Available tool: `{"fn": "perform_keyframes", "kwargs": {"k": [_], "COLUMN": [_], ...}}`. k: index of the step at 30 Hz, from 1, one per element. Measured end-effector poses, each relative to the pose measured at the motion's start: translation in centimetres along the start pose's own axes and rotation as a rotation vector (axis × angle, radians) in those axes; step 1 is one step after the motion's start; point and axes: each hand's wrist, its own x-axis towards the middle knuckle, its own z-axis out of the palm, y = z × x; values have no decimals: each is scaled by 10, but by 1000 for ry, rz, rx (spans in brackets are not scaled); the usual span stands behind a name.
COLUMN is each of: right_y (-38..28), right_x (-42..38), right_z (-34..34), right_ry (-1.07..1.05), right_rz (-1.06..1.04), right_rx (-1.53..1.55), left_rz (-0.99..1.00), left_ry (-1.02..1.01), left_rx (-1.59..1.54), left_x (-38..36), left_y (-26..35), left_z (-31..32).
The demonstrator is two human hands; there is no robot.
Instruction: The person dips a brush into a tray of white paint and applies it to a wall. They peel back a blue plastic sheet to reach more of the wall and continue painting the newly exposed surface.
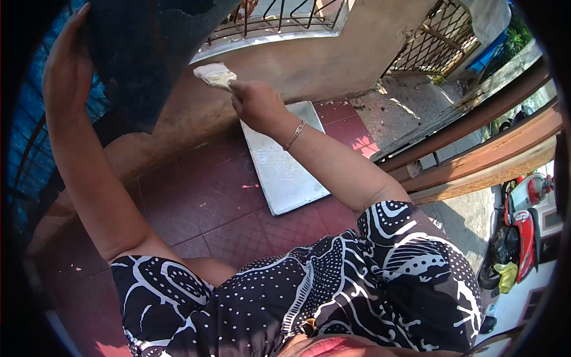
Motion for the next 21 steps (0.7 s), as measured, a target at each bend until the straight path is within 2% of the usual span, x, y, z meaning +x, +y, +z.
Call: {"fn": "perform_keyframes", "kwargs": {"k": [2, 4, 8, 9, 10, 11, 13, 14, 15, 16, 19, 20, 21], "right_y": [-5, 4, 93, 108, 124, 143, 201, 230, 233, 252, 269, 274, 284], "right_x": [-6, -12, -33, -39, -46, -48, -48, -50, -46, -42, -22, -15, 2], "right_z": [14, 18, -6, -26, -49, -66, -85, -91, -98, -97, -81, -64, -29], "right_ry": [-12, 14, 365, 385, 437, 522, 675, 726, 821, 859, 877, 826, 881], "right_rz": [-105, -142, 197, 299, 484, 526, 724, 785, 897, 892, 876, 789, 634], "right_rx": [83, 119, 452, 729, 772, 797, 667, 720, 749, 761, 815, 814, 589], "left_rz": [-26, -144, -171, -89, -7, -14, 433, 436, 514, 590, 584, 588, 554], "left_ry": [-27, -249, -319, -225, -136, -152, -184, -195, -185, -174, -201, -209, -256], "left_rx": [-6, -52, 2, 167, 330, 334, 1227, 1228, 1372, 1517, 1518, 1516, 1455], "left_x": [4, 17, 24, 21, 18, 21, 34, 39, 44, 48, 59, 66, 74], "left_y": [-8, -20, -40, -42, -46, -51, -59, -60, -61, -62, -66, -68, -71], "left_z": [-6, -25, -40, -40, -39, -43, -67, -74, -80, -86, -98, -106, -115]}}
